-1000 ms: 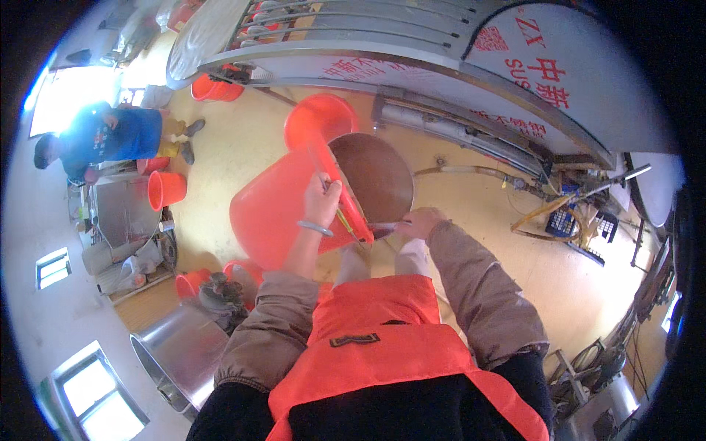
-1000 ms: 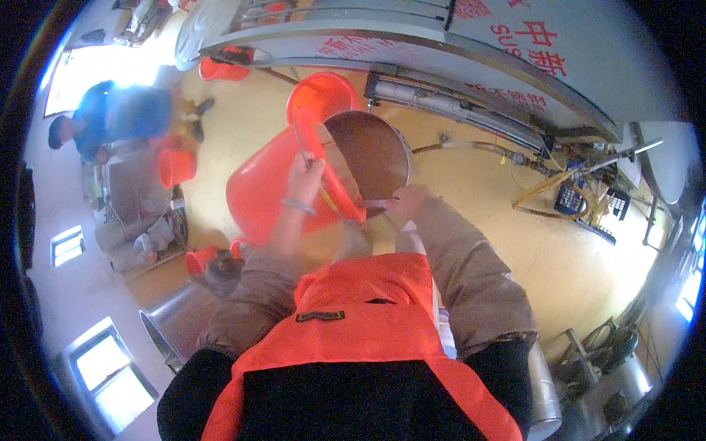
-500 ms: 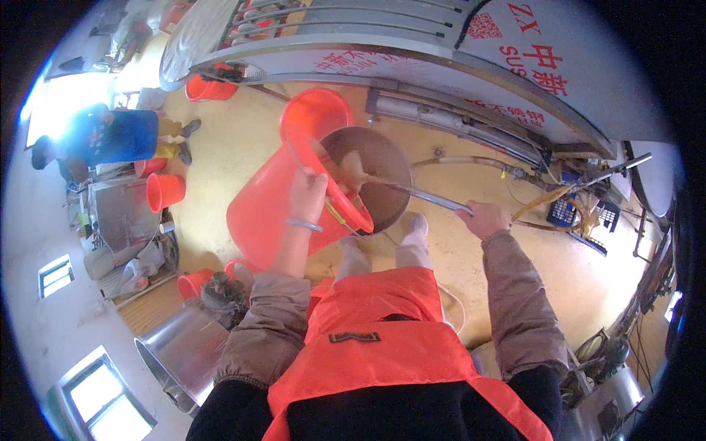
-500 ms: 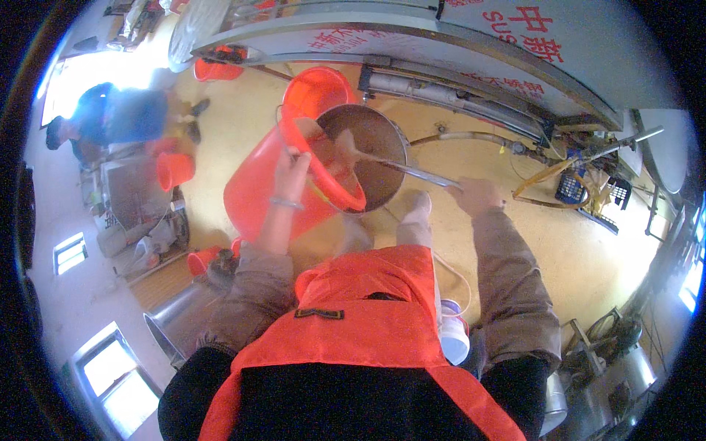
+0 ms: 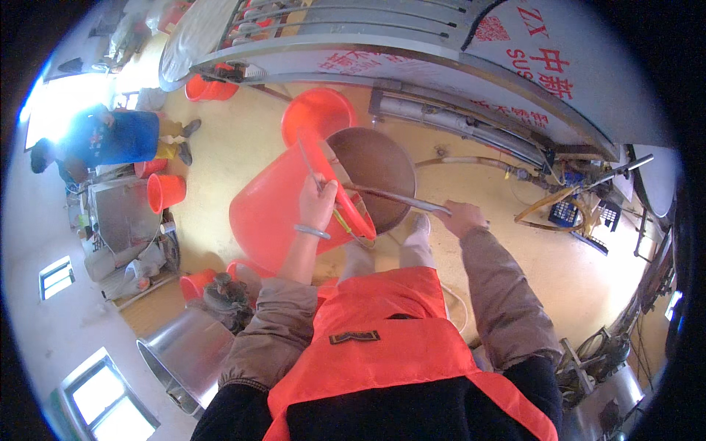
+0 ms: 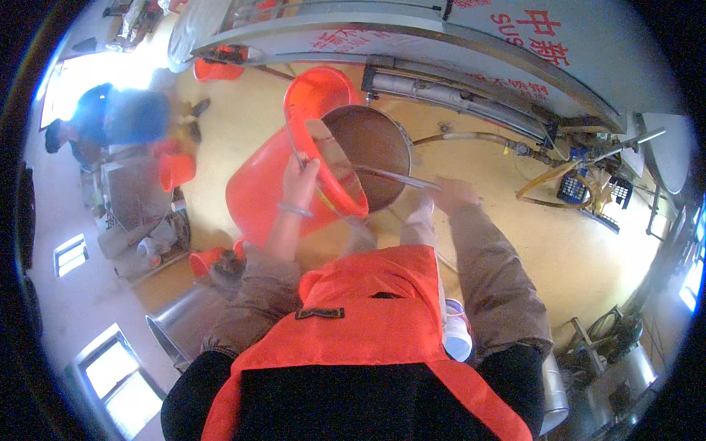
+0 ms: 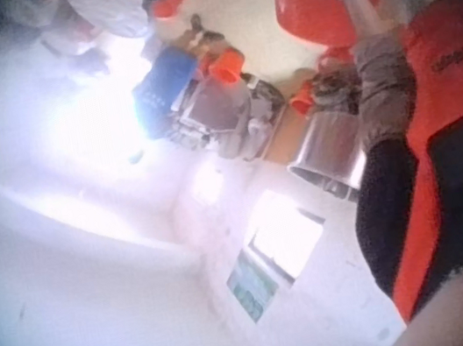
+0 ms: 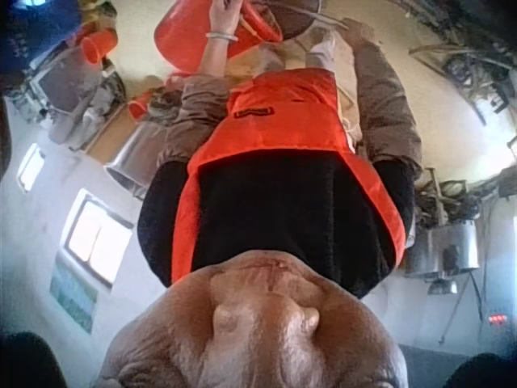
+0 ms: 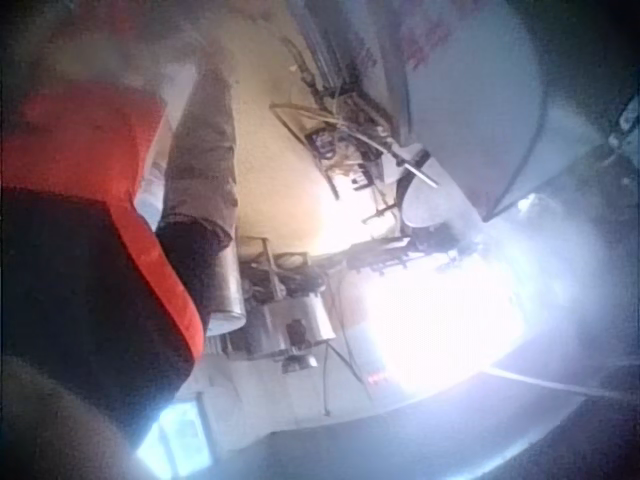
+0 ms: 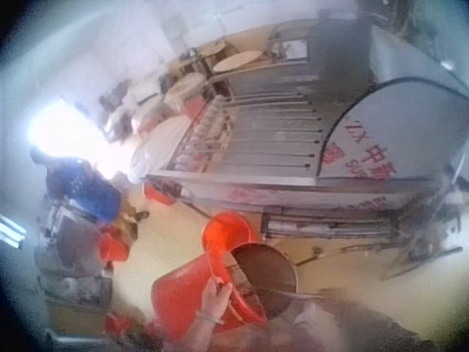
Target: The person operates a dough sheeter machine, feeds dough through rollers, and stacks the resulting thin sheets. They then wipe a large circular pan with a cloth, handle a plastic lid, and pour a white liquid from a bucket through a sieve into a metal bowl.
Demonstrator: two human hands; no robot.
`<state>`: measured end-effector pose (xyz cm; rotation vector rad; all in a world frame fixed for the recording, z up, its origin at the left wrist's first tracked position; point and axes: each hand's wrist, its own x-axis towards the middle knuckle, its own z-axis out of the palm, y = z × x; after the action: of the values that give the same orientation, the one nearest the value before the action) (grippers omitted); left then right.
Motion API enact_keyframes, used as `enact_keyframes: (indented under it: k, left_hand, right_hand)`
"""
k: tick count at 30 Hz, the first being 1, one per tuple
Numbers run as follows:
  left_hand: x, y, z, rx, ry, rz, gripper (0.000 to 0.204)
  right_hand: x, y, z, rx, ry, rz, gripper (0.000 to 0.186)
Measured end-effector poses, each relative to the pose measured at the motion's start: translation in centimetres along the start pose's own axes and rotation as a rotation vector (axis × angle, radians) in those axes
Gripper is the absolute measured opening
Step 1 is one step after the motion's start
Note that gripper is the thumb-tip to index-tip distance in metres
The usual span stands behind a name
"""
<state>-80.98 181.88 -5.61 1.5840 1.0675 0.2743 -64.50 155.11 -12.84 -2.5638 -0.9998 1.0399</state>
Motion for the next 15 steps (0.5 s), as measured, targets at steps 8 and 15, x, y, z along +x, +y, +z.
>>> enact_keyframes:
  k: [8,15]
  left_hand:
    - [0.2,-0.3,0.4,0.088,-0.008,0.003,0.015]
    - [-0.2,-0.7,-0.1,0.120,-0.014,0.010,0.015]
  right_hand:
    - [-2.7,2.6,0.0,-0.053,0.034,0.064,0.043]
    - [0.8,-3.5,3.4,0.077,-0.088,-0.048,0.048]
